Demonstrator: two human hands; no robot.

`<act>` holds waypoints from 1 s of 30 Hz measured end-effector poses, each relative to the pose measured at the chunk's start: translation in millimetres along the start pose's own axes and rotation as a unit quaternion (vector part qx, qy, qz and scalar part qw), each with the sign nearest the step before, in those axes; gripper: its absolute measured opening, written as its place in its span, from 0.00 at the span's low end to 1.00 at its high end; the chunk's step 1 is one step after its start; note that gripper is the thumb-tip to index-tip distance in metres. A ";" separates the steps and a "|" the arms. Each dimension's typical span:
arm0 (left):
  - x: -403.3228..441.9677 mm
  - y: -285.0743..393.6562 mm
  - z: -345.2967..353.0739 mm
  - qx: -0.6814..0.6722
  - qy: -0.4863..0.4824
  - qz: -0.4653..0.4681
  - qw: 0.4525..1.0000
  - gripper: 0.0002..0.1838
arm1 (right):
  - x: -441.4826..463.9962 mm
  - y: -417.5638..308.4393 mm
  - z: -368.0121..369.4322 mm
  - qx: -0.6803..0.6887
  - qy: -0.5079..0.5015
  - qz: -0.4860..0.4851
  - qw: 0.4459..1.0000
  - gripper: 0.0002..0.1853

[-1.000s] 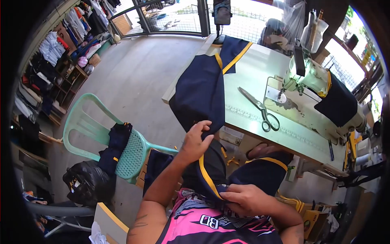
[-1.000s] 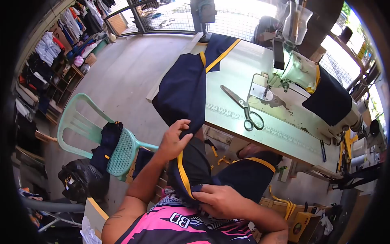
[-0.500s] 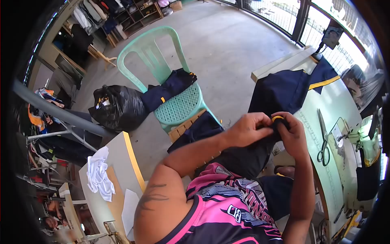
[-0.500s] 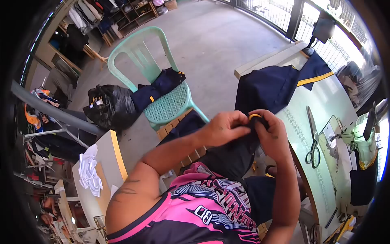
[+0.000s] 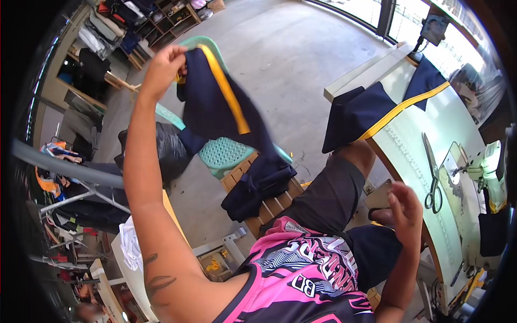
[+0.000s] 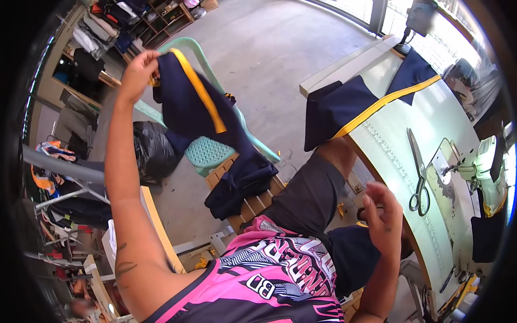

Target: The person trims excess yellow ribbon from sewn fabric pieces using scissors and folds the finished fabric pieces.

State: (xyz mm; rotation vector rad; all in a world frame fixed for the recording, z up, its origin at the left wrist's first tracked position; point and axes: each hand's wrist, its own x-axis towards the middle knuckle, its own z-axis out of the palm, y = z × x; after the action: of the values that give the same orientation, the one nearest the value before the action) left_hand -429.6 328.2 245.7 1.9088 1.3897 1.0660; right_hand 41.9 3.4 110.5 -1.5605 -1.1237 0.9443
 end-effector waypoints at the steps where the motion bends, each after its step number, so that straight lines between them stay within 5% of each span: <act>1: -1.4 -22.2 2.6 0.026 0.017 -0.014 0.999 0.09 | -3.4 4.8 -4.6 0.000 0.008 0.002 1.000 0.15; 6: -20.5 -168.8 24.2 0.129 0.012 -0.088 0.988 0.03 | -57.9 37.1 -48.5 -0.047 0.036 0.014 0.998 0.12; 10: -53.0 -277.2 44.2 0.221 -0.042 -0.062 0.972 0.04 | -79.0 39.6 -73.6 -0.043 0.108 0.074 0.990 0.09; 12: -70.0 -311.2 61.6 0.320 -0.020 0.032 0.947 0.05 | -86.3 41.5 -71.9 -0.051 0.117 0.084 0.988 0.09; 20: -94.1 -323.0 98.9 0.368 -0.063 -0.065 0.925 0.07 | -57.9 51.7 -18.6 -0.033 0.024 0.082 0.996 0.09; 21: -94.6 -327.1 100.9 0.371 -0.072 -0.095 0.921 0.07 | -42.9 63.3 -3.7 0.027 0.009 0.050 0.998 0.13; 23: -91.6 -326.8 103.0 0.371 -0.095 -0.157 0.910 0.12 | -4.7 55.2 28.0 0.259 -0.034 0.176 0.949 0.24; 25: -89.6 -323.4 111.6 0.439 -0.087 -0.074 0.891 0.17 | 42.1 55.8 62.6 0.387 -0.029 0.209 0.898 0.31; 28: -77.1 -257.4 139.4 0.355 -0.083 -0.008 0.931 0.19 | 107.6 70.4 110.5 0.474 0.039 0.190 0.859 0.24; 30: -72.6 -177.3 161.8 0.181 -0.131 0.007 0.975 0.17 | 130.1 78.4 128.8 0.535 0.079 0.186 0.820 0.16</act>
State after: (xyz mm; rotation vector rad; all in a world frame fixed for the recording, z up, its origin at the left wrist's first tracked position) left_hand -396.0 319.7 -2.6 2.2233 1.4918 0.5616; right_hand -25.5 152.1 -3.6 -0.8563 -0.0305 1.3426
